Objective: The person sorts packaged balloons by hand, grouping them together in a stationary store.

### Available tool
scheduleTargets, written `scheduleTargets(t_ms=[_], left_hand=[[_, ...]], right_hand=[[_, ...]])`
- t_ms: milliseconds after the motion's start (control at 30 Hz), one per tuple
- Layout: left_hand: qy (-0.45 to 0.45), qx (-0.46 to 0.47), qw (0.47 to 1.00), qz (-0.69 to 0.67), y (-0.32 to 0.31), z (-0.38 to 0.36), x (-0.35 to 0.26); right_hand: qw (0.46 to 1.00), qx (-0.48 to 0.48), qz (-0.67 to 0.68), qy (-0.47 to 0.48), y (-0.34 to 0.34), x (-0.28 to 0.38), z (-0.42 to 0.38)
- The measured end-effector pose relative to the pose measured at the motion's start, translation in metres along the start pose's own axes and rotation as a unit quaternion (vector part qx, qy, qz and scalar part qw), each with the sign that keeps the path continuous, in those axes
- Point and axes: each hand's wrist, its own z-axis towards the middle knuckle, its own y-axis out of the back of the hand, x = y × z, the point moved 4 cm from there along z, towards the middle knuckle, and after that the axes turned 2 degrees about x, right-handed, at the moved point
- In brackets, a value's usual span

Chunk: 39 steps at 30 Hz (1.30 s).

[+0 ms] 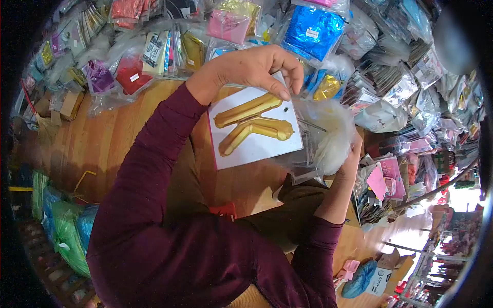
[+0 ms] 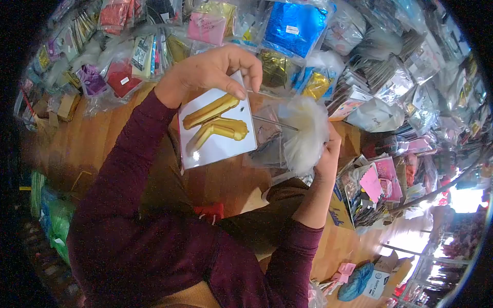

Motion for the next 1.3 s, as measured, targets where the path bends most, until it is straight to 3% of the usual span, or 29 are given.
scheduleTargets(t_ms=[233,400,600,767,867,967,1033,1067,1133,1167,1233,1300], left_hand=[[0.040,0.028,0.998,-0.045,-0.002,0.000,0.008],[0.006,0.044,0.998,-0.053,-0.006,0.002,0.005],[0.034,0.059,0.992,-0.103,-0.012,0.004,0.010],[0.016,0.057,0.995,-0.081,-0.025,0.012,0.016],[0.015,0.036,0.998,-0.040,-0.025,0.015,0.019],[0.075,0.002,0.997,-0.025,-0.027,0.018,0.026],[-0.004,-0.072,0.995,0.070,-0.024,0.020,0.026],[-0.003,-0.067,0.995,0.069,-0.024,0.021,0.027],[-0.044,-0.179,0.972,0.148,-0.015,0.020,0.023],[-0.047,-0.172,0.973,0.147,-0.014,0.020,0.022],[-0.038,-0.243,0.964,0.099,-0.006,0.015,0.020],[-0.035,-0.236,0.967,0.091,-0.006,0.014,0.017]], right_hand=[[1.000,-0.004,0.007,-0.017,-0.003,0.010,0.003],[1.000,-0.014,0.004,-0.001,0.000,0.006,0.003],[0.999,-0.029,0.015,0.020,0.001,0.000,0.002],[0.998,-0.018,0.058,-0.014,-0.012,0.002,0.004],[0.993,-0.025,0.103,-0.043,-0.021,-0.003,0.006],[0.986,-0.059,0.140,-0.071,-0.024,-0.014,0.002],[0.986,-0.055,0.149,-0.044,-0.025,-0.017,0.008],[0.960,-0.173,0.205,-0.076,-0.019,-0.033,0.004],[0.958,-0.187,0.206,-0.075,-0.018,-0.032,0.004],[0.956,-0.195,0.206,-0.074,-0.019,-0.027,0.006],[0.971,-0.164,0.168,-0.050,-0.021,-0.014,0.011],[0.982,-0.133,0.130,-0.027,-0.025,-0.010,0.016]])
